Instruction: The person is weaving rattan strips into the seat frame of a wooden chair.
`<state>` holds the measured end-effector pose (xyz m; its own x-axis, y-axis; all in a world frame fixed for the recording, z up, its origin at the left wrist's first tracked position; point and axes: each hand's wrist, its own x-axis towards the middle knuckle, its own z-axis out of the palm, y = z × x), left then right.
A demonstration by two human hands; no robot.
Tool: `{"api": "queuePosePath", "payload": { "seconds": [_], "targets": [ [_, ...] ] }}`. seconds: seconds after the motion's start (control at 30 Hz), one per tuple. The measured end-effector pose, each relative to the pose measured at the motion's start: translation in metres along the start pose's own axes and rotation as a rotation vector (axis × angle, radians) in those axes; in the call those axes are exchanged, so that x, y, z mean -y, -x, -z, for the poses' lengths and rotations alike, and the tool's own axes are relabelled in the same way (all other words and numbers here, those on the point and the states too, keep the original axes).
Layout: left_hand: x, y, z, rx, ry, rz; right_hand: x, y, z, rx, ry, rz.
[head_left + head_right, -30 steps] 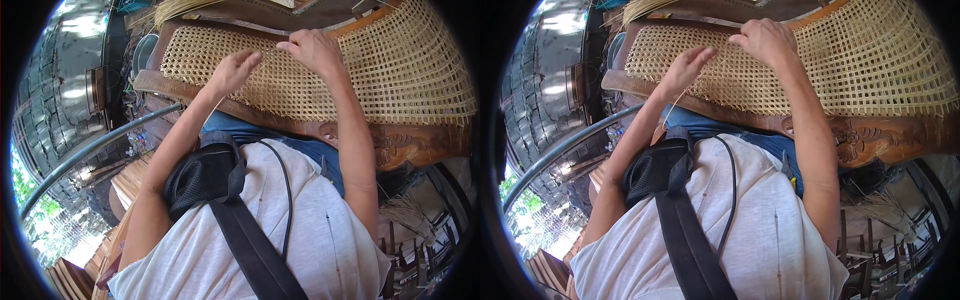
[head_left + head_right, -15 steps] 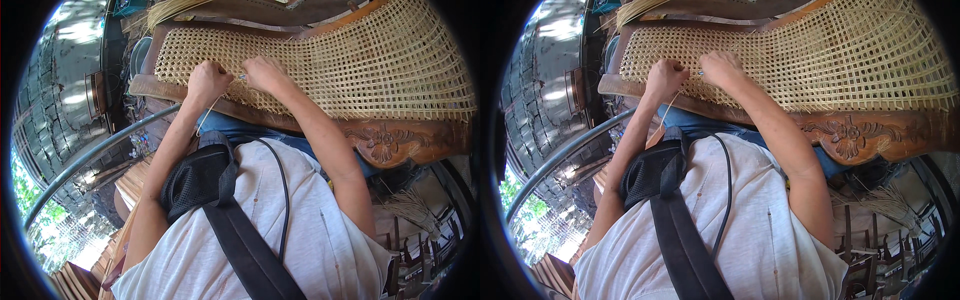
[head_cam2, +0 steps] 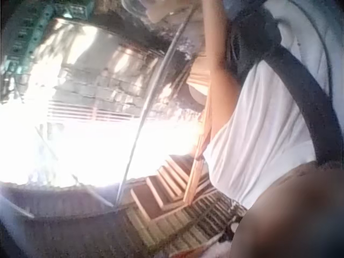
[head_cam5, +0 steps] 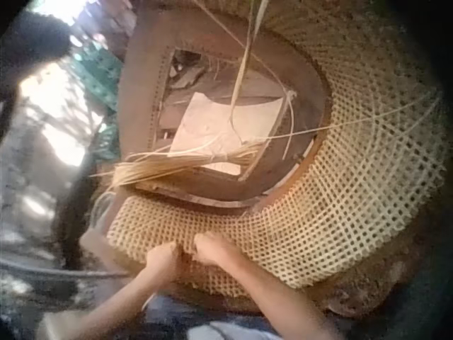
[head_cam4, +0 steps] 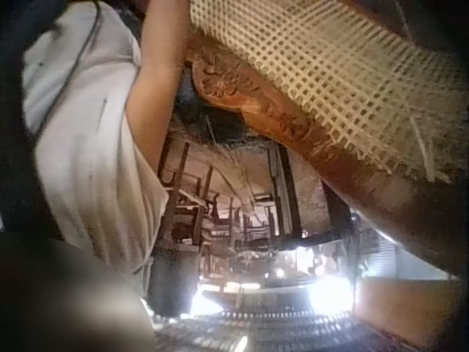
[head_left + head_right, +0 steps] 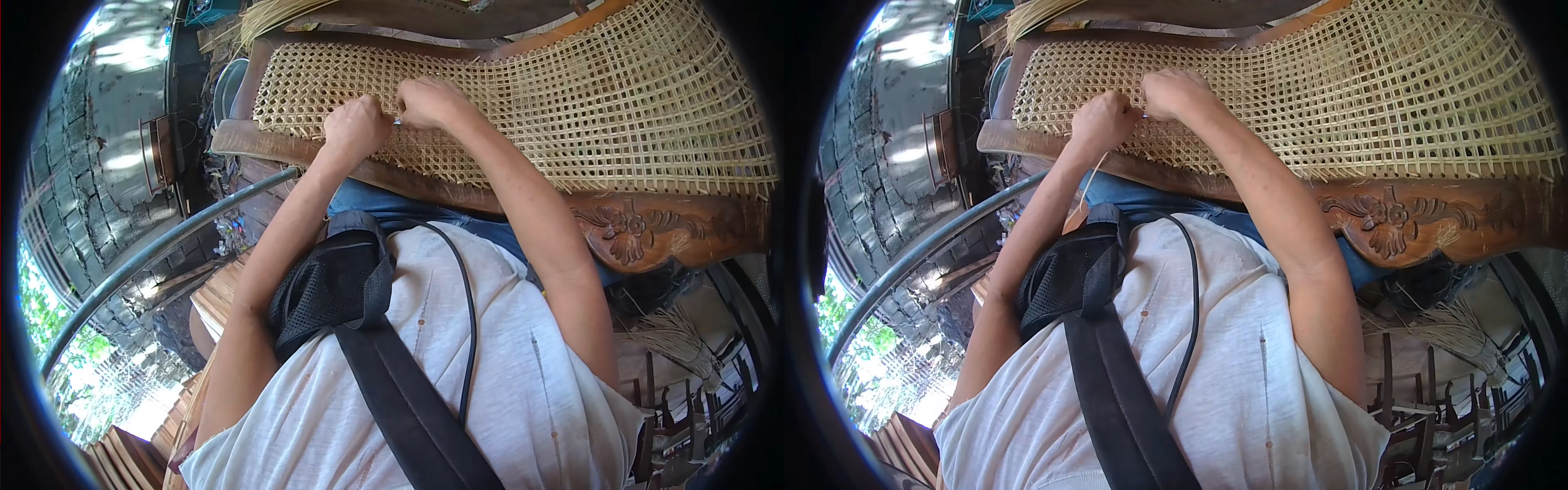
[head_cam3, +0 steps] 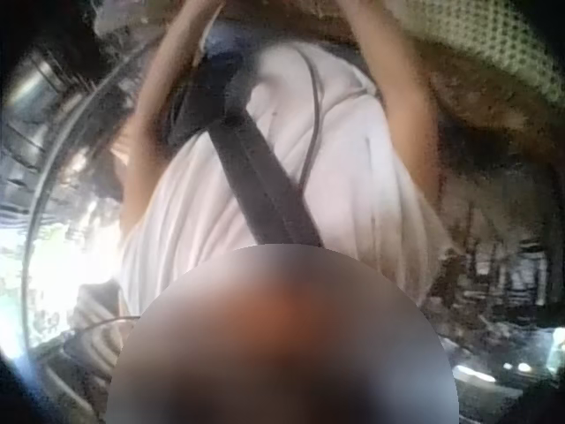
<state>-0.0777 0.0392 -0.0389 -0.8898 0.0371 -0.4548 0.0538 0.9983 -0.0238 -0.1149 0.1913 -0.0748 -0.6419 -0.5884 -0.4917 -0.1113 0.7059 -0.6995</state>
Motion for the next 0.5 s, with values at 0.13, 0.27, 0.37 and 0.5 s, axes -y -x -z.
{"api": "queuePosePath", "payload": {
  "seconds": [0.13, 0.27, 0.37, 0.5],
  "targets": [
    [0.006, 0.003, 0.003, -0.023, 0.002, -0.076, -0.002, -0.005, -0.001, 0.097, 0.002, -0.074],
    [-0.007, 0.008, 0.001, -0.025, -0.031, 0.011, -0.021, -0.012, -0.025, -0.073, -0.038, -0.002],
    [-0.012, 0.016, 0.003, -0.037, -0.05, 0.064, -0.018, -0.007, -0.026, -0.104, -0.046, 0.015],
    [-0.012, 0.021, 0.003, -0.086, 0.017, 0.046, -0.021, 0.003, -0.016, -0.092, -0.099, -0.078]
  ]
}}
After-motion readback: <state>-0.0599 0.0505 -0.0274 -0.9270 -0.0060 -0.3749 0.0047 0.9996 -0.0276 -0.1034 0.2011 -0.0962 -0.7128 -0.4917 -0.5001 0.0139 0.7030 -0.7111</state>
